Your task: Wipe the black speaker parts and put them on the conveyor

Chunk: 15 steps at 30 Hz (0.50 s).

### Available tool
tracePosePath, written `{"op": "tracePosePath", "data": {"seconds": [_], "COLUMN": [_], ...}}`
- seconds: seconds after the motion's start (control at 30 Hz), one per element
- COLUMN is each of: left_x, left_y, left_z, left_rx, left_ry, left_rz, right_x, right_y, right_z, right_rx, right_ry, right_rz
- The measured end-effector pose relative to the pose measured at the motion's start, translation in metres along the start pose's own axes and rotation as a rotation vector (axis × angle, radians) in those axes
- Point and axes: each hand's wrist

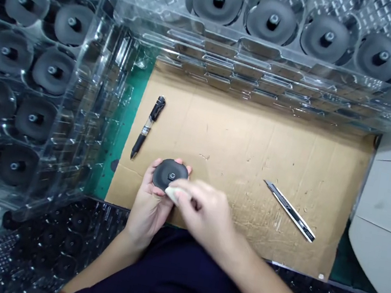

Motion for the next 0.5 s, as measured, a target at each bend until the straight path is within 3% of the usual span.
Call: {"op": "tracePosePath", "data": {"seconds": [0.1,0.27,0.37,0.43,0.5], "left_x": [0.000,0.000,0.001,0.002,0.002], "left_y": [0.000,0.000,-0.001,-0.001,-0.002], "left_z": [0.000,0.000,0.000,0.000,0.001], "left_rx": [-0.011,0.006,0.002,-0.018,-0.029], "left_ry": [0.036,0.007,0.041,0.056,0.055], "left_rz": [-0.008,-0.023,-0.039,-0.055,-0.062], "right_x": [0.000,-0.002,-0.003,0.000,0.007], "right_y": [0.002,-0.003,-0.013,-0.015,-0.012], "right_z": [0.003,-0.003,-0.020,-0.028,-0.029], "right_rx": [-0.113,-0.021,-0.141,-0.171,-0.103], "right_ry": [0.000,-0.056,-0.022,-0.089,-0.178], "right_rz": [0.045,0.065,0.084,0.082,0.081]}}
Point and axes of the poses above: each hand's wrist, its own z-axis away from the middle knuckle, its own y-axis out of the palm, x = y × z, and after that the axes turned 13 degrees about y, right-handed
